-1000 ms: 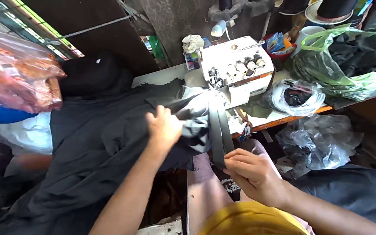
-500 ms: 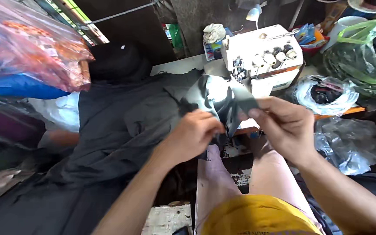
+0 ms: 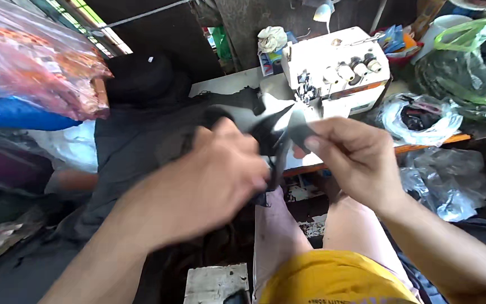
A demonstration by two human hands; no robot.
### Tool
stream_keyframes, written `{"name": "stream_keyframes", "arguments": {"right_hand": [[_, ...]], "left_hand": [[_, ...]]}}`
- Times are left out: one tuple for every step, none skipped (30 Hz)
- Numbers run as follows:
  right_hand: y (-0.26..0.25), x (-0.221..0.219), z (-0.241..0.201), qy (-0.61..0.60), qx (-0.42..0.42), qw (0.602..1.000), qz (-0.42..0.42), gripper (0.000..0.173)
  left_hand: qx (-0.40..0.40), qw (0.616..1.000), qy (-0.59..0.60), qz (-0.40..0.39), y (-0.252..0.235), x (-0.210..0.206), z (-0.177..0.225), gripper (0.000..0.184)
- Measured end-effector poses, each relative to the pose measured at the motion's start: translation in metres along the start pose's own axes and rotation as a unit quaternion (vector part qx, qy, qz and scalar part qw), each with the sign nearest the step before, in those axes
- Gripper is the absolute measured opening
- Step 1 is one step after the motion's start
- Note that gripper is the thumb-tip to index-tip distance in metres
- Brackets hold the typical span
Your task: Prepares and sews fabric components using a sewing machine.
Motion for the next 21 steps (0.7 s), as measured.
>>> {"name": "stream_keyframes", "arguments": {"right_hand": [[-0.007, -0.009, 0.002, -0.015, 0.007, 1.0, 0.001, 0.014], [-0.011, -0.02, 0.006, -0.016, 0.009, 1.0, -0.007, 0.014], [-0.009, -0.031, 0.01, 0.001, 0.007, 1.0, -0.025, 0.015], [-0.004, -0.04, 0.011, 0.032, 0.007, 0.998, -0.051, 0.015], [0.003, -0.044, 0.012, 0.069, 0.008, 0.994, -0.078, 0.018], [0.01, -0.045, 0.013, 0.106, 0.005, 0.989, -0.1, 0.019], [0.017, -0.043, 0.016, 0.132, -0.005, 0.985, -0.114, 0.021], [0.024, -0.04, 0.02, 0.148, -0.016, 0.982, -0.118, 0.023], [0.029, -0.037, 0.024, 0.155, -0.025, 0.981, -0.118, 0.022], [0.033, -0.033, 0.027, 0.142, -0.039, 0.981, -0.126, 0.022], [0.037, -0.029, 0.026, 0.111, -0.055, 0.982, -0.14, 0.023], [0.043, -0.026, 0.023, 0.067, -0.069, 0.983, -0.155, 0.024], [0.05, -0.025, 0.018, 0.022, -0.079, 0.983, -0.163, 0.025], [0.057, -0.024, 0.015, -0.012, -0.086, 0.983, -0.164, 0.025], [0.064, -0.023, 0.013, -0.036, -0.092, 0.982, -0.159, 0.025], [0.069, -0.022, 0.013, -0.057, -0.097, 0.981, -0.157, 0.025], [0.071, -0.022, 0.014, -0.076, -0.101, 0.979, -0.159, 0.026], [0.073, -0.021, 0.015, -0.087, -0.101, 0.978, -0.161, 0.024], [0.073, -0.021, 0.014, -0.093, -0.098, 0.977, -0.167, 0.022], [0.072, -0.022, 0.014, -0.098, -0.092, 0.975, -0.176, 0.02], [0.072, -0.023, 0.013, -0.099, -0.087, 0.974, -0.184, 0.02]], "left_hand": [[-0.039, 0.998, 0.051, -0.008, 0.0, 0.002, 0.026, 0.035], [-0.051, 0.995, 0.079, -0.018, 0.0, 0.001, 0.041, 0.034], [-0.036, 0.996, 0.079, -0.026, 0.001, -0.001, 0.042, 0.032], [0.002, 0.997, 0.067, -0.034, 0.002, -0.003, 0.033, 0.029], [0.061, 0.995, 0.052, -0.055, 0.003, -0.003, 0.018, 0.025], [0.132, 0.986, 0.055, -0.081, 0.001, -0.001, 0.001, 0.019], [0.179, 0.979, 0.051, -0.085, 0.0, -0.001, -0.015, 0.015], [0.156, 0.986, 0.013, -0.053, 0.004, -0.005, -0.026, 0.014], [0.102, 0.994, -0.04, -0.015, 0.009, -0.01, -0.031, 0.02], [0.048, 0.997, -0.054, 0.023, 0.009, -0.011, -0.022, 0.024], [0.001, 0.998, -0.043, 0.054, 0.006, -0.009, -0.005, 0.026], [-0.041, 0.996, -0.022, 0.079, 0.003, -0.008, 0.015, 0.025], [-0.073, 0.993, -0.008, 0.098, -0.001, -0.009, 0.034, 0.024], [-0.094, 0.989, 0.002, 0.113, -0.004, -0.013, 0.046, 0.024], [-0.106, 0.987, 0.011, 0.121, -0.007, -0.019, 0.052, 0.025], [-0.11, 0.986, 0.024, 0.12, -0.01, -0.026, 0.052, 0.028], [-0.107, 0.988, 0.039, 0.104, -0.014, -0.033, 0.05, 0.033], [-0.099, 0.99, 0.053, 0.082, -0.016, -0.039, 0.048, 0.037], [-0.085, 0.993, 0.063, 0.058, -0.017, -0.044, 0.046, 0.041], [-0.068, 0.995, 0.062, 0.037, -0.017, -0.049, 0.044, 0.042], [-0.054, 0.997, 0.052, 0.028, -0.016, -0.051, 0.042, 0.038]]}}
Point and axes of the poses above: each hand's wrist, its own y-axis away from the middle knuckle, its own x-axis out of the back of the hand, z = x × y, the point moved 8 cm from there along -y, towards the middle knuckle
